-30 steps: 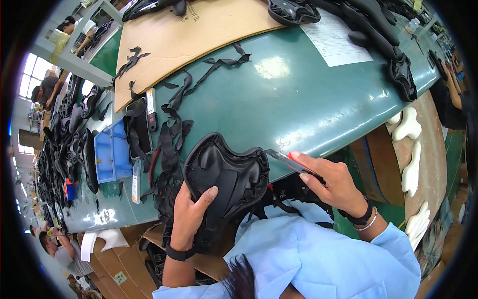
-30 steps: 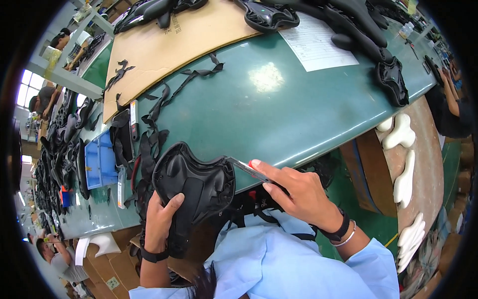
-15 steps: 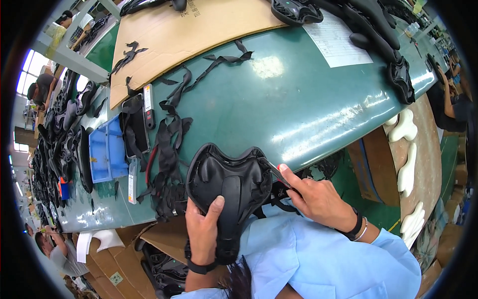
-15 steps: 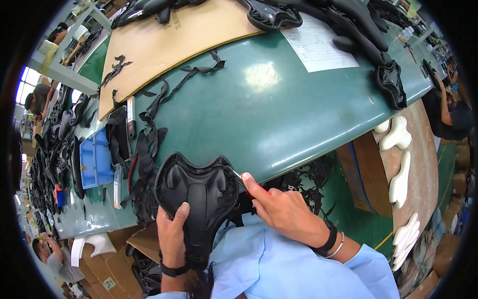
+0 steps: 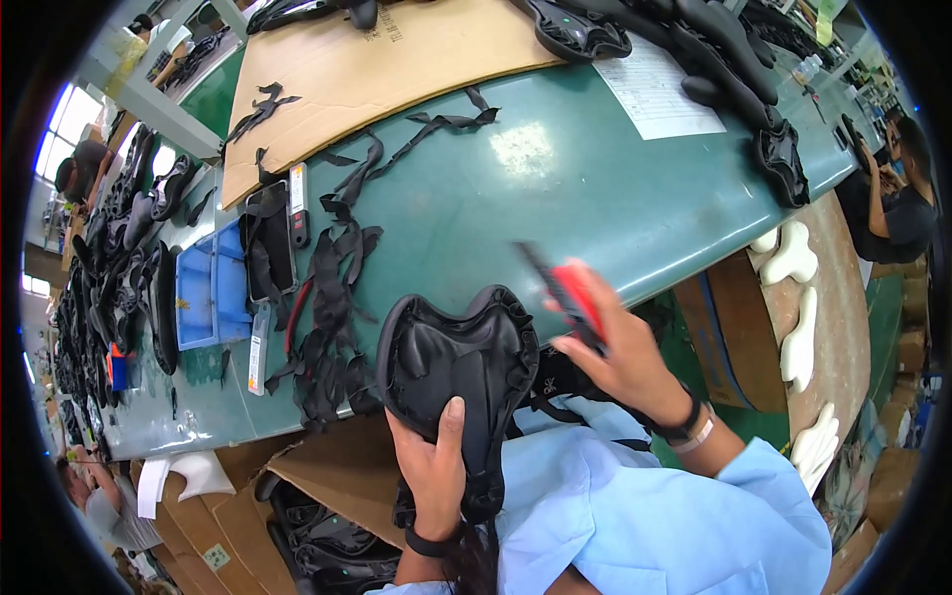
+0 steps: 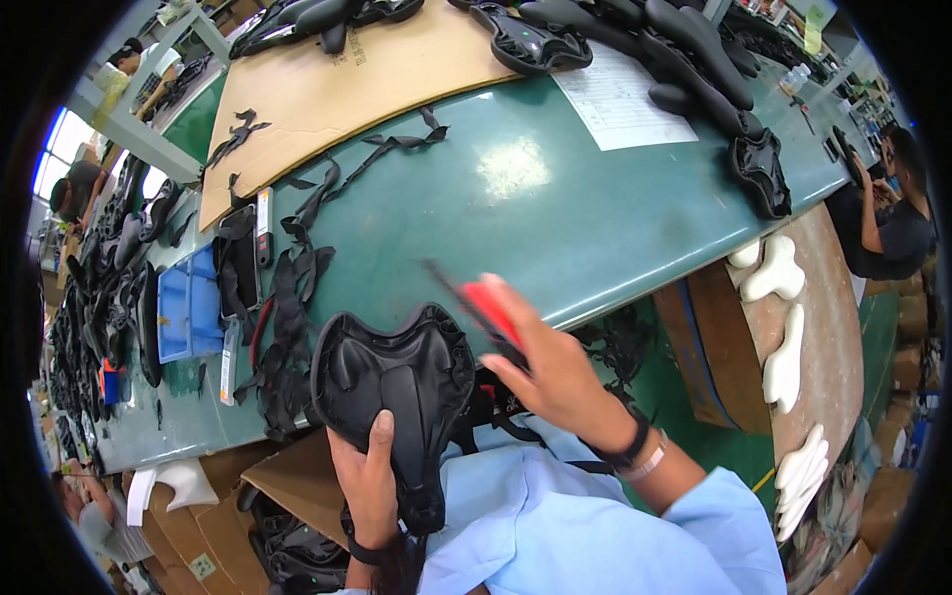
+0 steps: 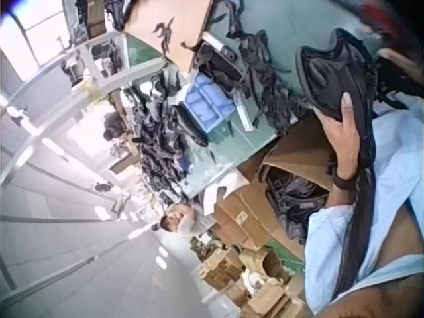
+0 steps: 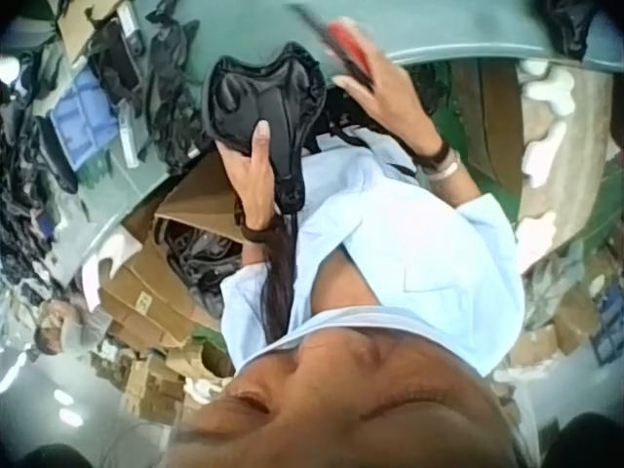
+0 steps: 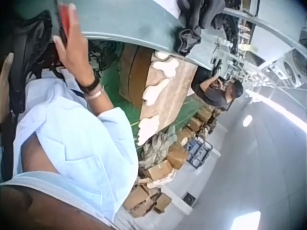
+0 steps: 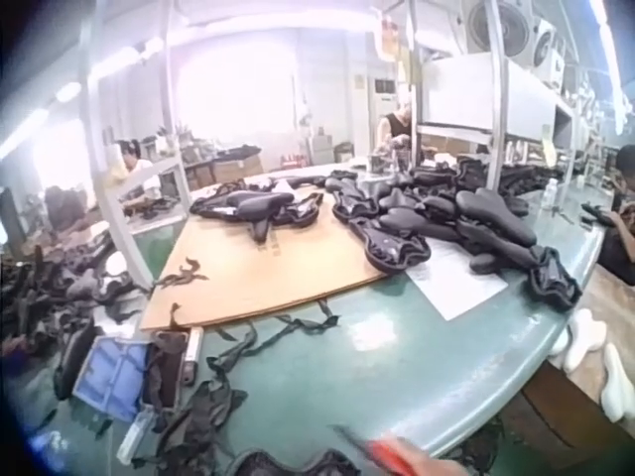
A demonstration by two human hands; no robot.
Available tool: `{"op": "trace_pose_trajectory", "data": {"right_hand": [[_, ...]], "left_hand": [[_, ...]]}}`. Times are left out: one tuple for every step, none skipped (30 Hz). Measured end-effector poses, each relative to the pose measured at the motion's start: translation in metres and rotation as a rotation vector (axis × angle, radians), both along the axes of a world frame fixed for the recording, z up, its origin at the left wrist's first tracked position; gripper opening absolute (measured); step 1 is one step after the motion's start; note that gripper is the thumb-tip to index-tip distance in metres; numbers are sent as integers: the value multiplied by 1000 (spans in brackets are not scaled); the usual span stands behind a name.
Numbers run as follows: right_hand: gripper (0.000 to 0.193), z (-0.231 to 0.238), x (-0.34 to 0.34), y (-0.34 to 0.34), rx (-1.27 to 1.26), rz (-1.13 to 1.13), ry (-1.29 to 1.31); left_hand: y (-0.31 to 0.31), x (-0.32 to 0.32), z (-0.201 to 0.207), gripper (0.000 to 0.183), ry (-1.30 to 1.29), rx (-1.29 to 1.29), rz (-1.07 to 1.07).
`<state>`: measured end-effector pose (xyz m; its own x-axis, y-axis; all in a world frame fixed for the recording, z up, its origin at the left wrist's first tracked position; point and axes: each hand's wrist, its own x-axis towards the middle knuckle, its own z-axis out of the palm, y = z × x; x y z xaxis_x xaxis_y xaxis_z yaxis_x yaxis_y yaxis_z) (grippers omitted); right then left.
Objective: The person trims excess material from the underside of a bicycle seat using a utility knife, rotates it to reach different edges, and places it onto a pile before repeating the process with another seat.
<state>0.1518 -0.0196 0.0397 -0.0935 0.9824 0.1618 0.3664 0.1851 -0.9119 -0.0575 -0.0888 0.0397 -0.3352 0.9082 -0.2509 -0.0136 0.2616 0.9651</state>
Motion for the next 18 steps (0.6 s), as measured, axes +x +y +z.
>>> {"op": "trace_pose_trajectory", "data": {"right_hand": [[68,-8,-6,16,136,154,-132],[69,-13,-10,25,272,319,-255],[69,-12,-12,27,277,325,-252],[68,-12,-13,29,203,328,-205],[67,-11,-15,31,127,328,-160],[67,-11,-21,27,132,337,-156],[64,-7,-29,11,115,419,-99],[61,-1,-33,2,95,494,-39],[58,8,-34,5,-119,476,31],[53,20,-37,13,-232,428,94],[52,21,-36,20,-166,414,93],[51,21,-37,31,-98,392,91],[50,24,-35,44,-152,363,95],[47,23,-34,62,-191,346,134],[44,20,-30,78,-278,333,186],[41,18,-25,91,-367,321,233],[41,21,-19,99,-365,321,223],[40,24,-14,108,-363,292,157]], "left_hand": [[3,-3,0,57,-5,6,-3],[7,-6,0,55,-43,-5,-20],[10,-8,0,53,-82,-16,-38],[12,-9,-4,53,-80,-12,-31],[14,-10,-10,51,-94,32,-18],[19,-11,-15,49,-105,76,0],[31,-4,-6,44,-100,92,81],[34,1,-7,44,-100,89,81],[38,4,-7,43,-262,92,131],[41,6,-8,41,-426,95,179],[40,12,-16,40,-568,82,177],[44,23,-18,42,-562,95,202],[42,20,-15,45,-687,-55,46],[40,15,-12,49,-807,-205,-109],[43,4,-11,58,-757,-340,-329],[51,-5,-7,58,-769,-636,-568],[55,0,3,49,-541,-641,-717],[61,4,17,40,-306,-639,-849]]}}
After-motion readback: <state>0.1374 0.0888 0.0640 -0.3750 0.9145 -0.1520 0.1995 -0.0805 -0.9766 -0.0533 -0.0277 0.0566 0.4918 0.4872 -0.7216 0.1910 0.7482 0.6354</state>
